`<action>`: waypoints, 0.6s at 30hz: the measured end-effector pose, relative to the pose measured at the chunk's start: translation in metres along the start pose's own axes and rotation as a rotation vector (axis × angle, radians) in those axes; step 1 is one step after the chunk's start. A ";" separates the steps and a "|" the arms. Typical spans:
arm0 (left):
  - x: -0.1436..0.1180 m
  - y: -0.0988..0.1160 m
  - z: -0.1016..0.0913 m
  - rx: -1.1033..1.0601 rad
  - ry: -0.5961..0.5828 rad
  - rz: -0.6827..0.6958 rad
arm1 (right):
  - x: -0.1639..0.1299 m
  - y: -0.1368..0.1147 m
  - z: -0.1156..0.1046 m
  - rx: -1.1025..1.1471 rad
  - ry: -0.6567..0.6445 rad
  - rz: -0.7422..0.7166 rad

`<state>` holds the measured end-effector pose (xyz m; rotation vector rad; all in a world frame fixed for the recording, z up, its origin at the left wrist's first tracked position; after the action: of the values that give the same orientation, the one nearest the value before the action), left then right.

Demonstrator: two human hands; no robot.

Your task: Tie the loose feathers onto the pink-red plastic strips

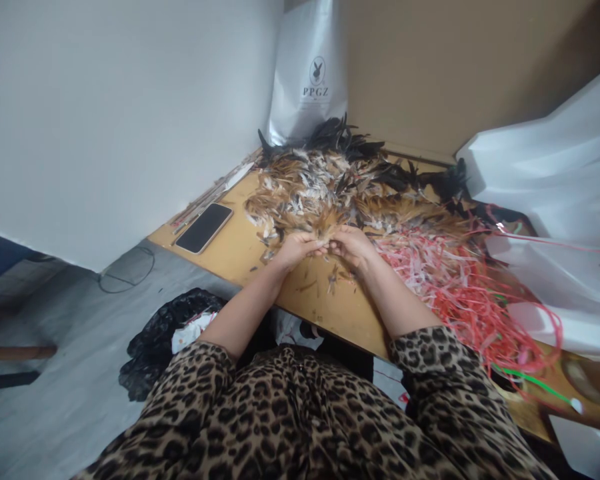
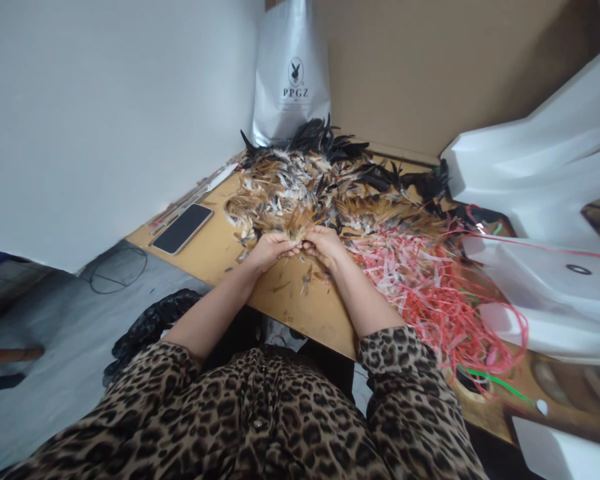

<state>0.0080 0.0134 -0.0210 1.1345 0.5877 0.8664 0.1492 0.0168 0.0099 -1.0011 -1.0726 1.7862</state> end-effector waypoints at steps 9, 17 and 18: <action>-0.002 0.004 0.001 -0.092 0.027 -0.014 | 0.001 -0.001 0.000 0.084 0.040 -0.111; -0.001 0.005 -0.003 -0.273 0.086 -0.051 | 0.005 0.005 0.005 0.002 0.113 -0.278; -0.001 0.005 -0.003 -0.270 0.075 -0.051 | 0.006 0.008 0.006 -0.031 0.130 -0.296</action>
<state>0.0042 0.0149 -0.0176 0.8424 0.5400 0.9171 0.1401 0.0185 0.0034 -0.9112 -1.1069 1.4515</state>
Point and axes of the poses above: each hand's wrist, its own x-axis towards the middle knuckle, its own z-axis out of the palm, y = z × x, the point moved 2 cm from there along x, towards the middle knuckle, and after that the axes turned 12 degrees about -y, right-handed, at the moved point
